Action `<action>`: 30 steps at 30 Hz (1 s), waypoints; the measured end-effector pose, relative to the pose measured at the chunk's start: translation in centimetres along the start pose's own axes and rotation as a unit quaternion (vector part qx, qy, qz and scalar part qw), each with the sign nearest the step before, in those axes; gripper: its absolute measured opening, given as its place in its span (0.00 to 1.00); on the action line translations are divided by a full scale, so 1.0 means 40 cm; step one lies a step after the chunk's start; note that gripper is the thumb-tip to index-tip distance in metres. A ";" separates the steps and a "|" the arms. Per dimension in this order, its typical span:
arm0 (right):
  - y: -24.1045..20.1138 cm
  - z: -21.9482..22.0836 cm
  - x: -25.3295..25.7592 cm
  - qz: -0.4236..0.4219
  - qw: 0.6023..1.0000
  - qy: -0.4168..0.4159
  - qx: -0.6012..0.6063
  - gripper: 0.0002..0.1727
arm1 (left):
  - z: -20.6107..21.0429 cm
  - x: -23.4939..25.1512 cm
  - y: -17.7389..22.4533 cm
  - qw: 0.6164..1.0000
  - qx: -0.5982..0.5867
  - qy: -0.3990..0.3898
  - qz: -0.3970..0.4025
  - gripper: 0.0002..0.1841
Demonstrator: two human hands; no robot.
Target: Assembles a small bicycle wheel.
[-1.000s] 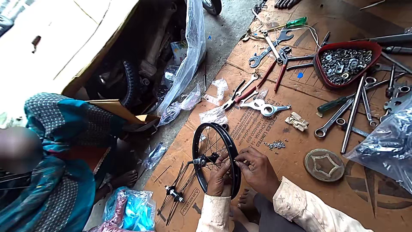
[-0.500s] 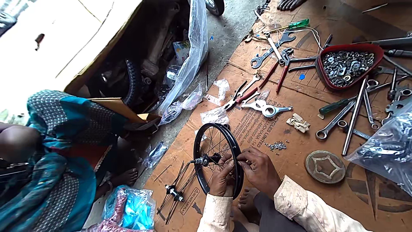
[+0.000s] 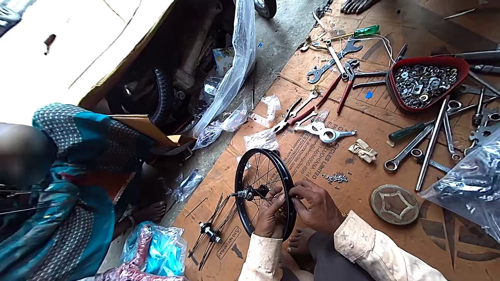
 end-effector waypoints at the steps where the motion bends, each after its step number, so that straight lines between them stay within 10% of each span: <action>1: 0.001 0.001 0.001 0.001 1.000 0.003 -0.008 0.07 | 0.000 0.000 -0.002 1.000 -0.001 0.000 -0.002 0.15; 30: 0.092 -0.013 -0.005 -0.035 0.999 0.036 -0.017 0.08 | 0.001 -0.024 -0.022 0.997 0.063 0.050 -0.018 0.19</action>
Point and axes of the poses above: each hand's wrist, its own x-axis towards the middle knuckle, its own z-axis out of the palm, y = z × x, the point moved 6 cm from there along x, towards the middle knuckle, and after that the axes turned 7 degrees about z, right-handed, at the moved point
